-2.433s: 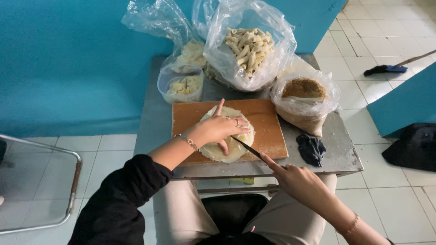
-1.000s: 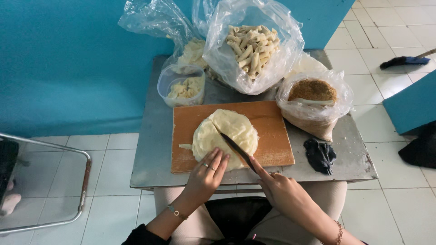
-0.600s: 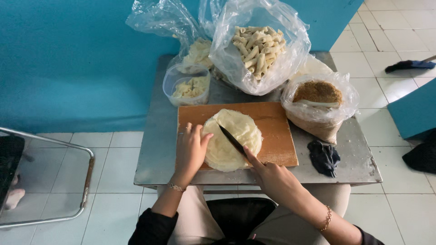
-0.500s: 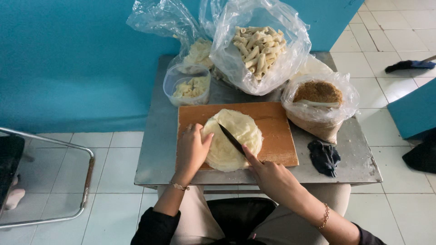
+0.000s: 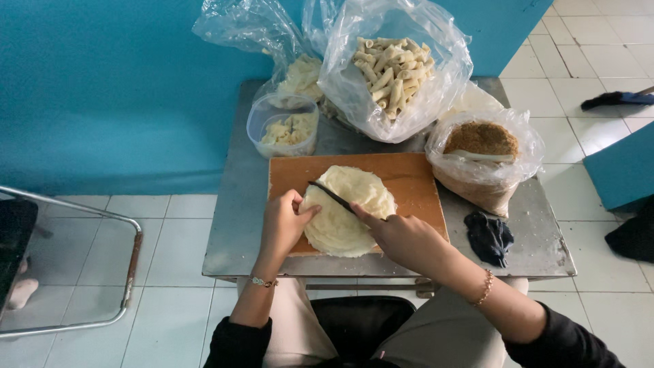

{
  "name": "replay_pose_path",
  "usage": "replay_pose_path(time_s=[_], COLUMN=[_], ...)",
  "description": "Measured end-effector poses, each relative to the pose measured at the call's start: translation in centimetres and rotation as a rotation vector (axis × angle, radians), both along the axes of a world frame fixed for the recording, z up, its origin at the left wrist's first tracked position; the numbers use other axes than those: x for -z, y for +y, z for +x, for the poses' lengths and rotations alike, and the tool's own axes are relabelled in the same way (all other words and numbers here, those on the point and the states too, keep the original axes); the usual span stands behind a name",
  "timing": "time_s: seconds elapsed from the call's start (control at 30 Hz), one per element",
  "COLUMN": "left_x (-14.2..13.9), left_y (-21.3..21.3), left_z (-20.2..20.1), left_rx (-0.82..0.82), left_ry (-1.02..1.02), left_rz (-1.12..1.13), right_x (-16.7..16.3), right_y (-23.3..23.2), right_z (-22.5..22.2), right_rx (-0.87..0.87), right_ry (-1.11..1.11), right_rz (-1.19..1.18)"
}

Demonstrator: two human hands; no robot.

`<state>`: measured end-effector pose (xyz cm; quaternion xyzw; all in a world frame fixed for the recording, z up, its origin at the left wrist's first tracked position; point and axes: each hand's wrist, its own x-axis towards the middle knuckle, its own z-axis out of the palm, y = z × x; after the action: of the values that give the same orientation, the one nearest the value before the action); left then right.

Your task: The person sits at a small metal table folding triangular dough wrappers in half and stacking them on a wooden board, at one point scooping filling from a bag with a spoon onto a wrapper. They then take a large round dough sheet, fold it, and cut it into triangular pieces with a knife.

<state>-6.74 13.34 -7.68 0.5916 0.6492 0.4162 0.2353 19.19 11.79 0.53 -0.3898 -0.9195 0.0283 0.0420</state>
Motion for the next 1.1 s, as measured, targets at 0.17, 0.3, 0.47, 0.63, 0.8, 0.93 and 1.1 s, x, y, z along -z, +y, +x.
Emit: replay_pose_path(time_s=[0.17,0.3,0.47,0.63,0.8,0.93,1.1], left_x=[0.3,0.2,-0.2,-0.6,-0.8,-0.1,0.3], left_y=[0.1,0.5,0.0,-0.1,0.1,-0.2,0.5], left_z=[0.0,0.3,2.0,3.8,3.4,3.3,2.4], left_rx=[0.008,0.045,0.071,-0.015,0.015,0.000,0.029], left_ry=[-0.008,0.066,0.218,0.287,0.197,0.234,0.190], left_rz=[0.006,-0.040,0.058,0.028,0.011,0.020,-0.069], right_x=[0.2,-0.2,0.7,1.2,1.4,2.4,3.5], right_y=[-1.2,-2.1,-3.5,-3.9,-4.0,-3.7,-3.2], right_z=[-0.1,1.6,1.8,1.4,1.5,0.8,-0.1], right_rx=[0.022,0.106,0.080,0.089,0.164,0.091,0.072], right_ry=[-0.134,-0.236,-0.092,0.018,0.045,0.114,-0.030], right_rz=[0.156,0.027,0.046,-0.044,-0.157,-0.065,0.076])
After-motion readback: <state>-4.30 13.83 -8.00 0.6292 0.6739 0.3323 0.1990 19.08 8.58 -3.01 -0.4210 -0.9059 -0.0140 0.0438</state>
